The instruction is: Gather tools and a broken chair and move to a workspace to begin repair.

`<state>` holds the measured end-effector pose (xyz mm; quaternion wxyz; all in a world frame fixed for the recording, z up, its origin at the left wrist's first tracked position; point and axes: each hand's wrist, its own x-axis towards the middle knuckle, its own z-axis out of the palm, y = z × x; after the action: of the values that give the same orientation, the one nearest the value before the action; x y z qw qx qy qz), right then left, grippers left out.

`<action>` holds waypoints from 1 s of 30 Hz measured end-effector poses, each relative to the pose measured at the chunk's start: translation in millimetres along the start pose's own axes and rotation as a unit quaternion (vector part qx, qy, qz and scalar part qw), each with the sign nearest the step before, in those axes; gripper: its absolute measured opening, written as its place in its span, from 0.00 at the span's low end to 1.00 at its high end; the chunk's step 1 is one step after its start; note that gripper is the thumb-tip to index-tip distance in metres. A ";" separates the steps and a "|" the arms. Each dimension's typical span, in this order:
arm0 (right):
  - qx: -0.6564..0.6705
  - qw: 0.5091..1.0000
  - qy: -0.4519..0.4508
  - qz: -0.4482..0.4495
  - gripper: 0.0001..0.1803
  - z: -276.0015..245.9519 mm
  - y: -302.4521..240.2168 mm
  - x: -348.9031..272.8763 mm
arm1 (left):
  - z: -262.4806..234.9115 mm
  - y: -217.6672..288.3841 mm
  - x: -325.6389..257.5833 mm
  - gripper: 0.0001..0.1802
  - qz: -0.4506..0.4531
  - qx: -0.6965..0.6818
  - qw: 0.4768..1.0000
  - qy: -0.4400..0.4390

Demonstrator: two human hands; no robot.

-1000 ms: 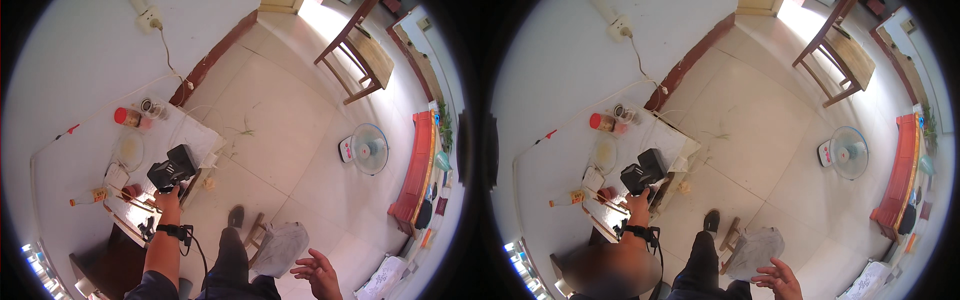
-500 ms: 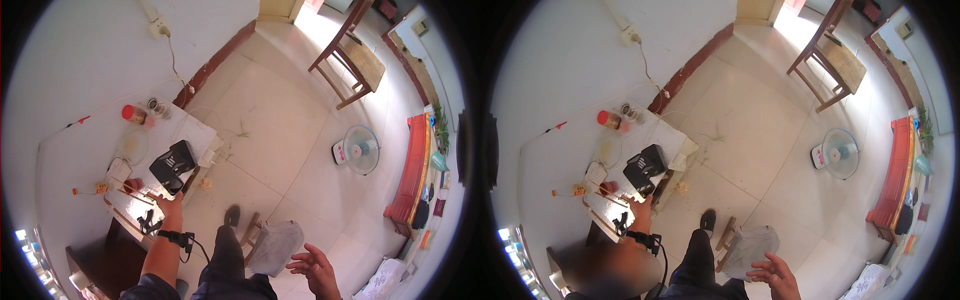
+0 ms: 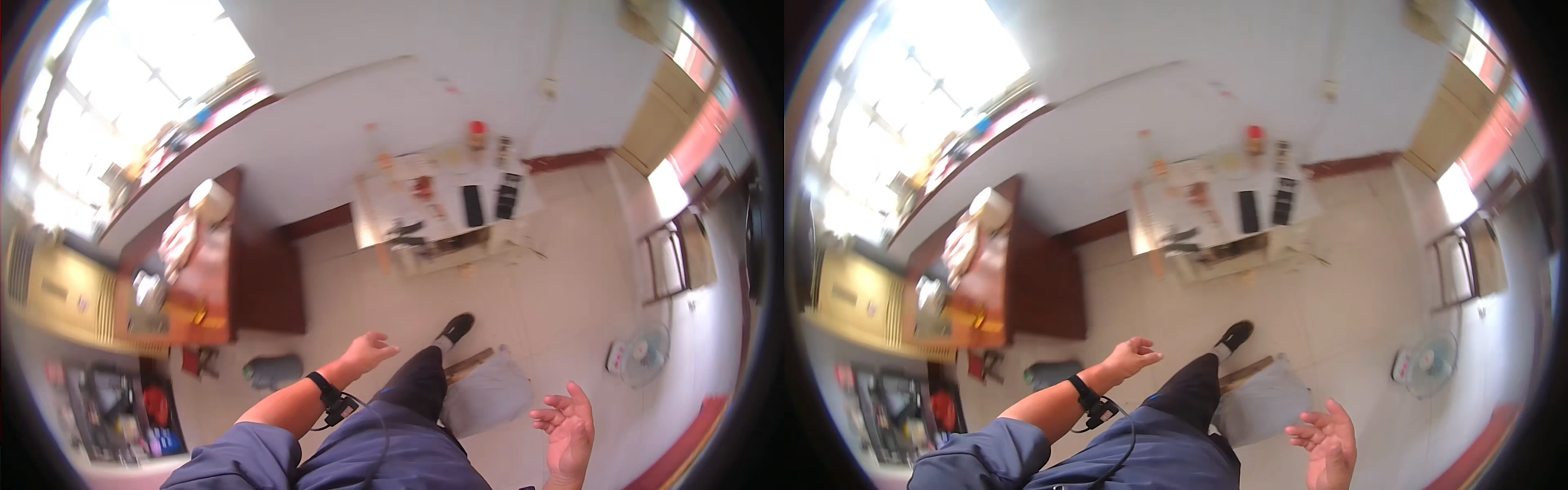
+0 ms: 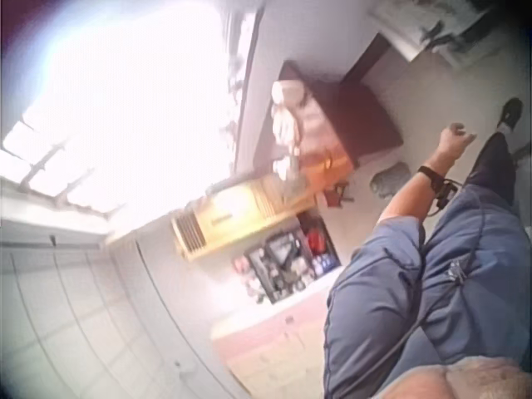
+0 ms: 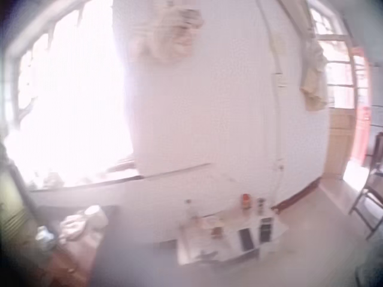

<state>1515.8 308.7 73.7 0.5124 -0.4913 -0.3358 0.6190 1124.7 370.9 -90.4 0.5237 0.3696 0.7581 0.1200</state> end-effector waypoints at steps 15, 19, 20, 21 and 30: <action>-0.042 0.951 -0.299 0.064 0.44 200.2 56.6 -114.6 | -163.4 -319.7 -212.7 0.48 -0.030 -0.250 0.857 0.450; -0.046 0.944 -0.317 0.080 0.44 251.0 73.4 -123.9 | -246.9 -306.6 -208.6 0.54 0.045 -0.242 0.812 0.529; -0.051 0.942 -0.320 0.083 0.43 259.6 80.7 -125.1 | -261.9 -307.4 -201.9 0.54 0.044 -0.246 0.812 0.527; -0.054 0.943 -0.318 0.083 0.43 273.1 83.5 -125.6 | -284.0 -304.8 -195.7 0.56 0.070 -0.233 0.802 0.545; -0.063 0.951 -0.286 0.098 0.43 369.8 118.3 -117.8 | -426.1 -279.5 -104.7 0.59 0.240 -0.247 0.755 0.557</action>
<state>1126.6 198.1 103.9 0.3000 -0.3558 -0.4572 0.7579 645.7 191.4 4.5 0.0356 0.2650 0.7461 0.6098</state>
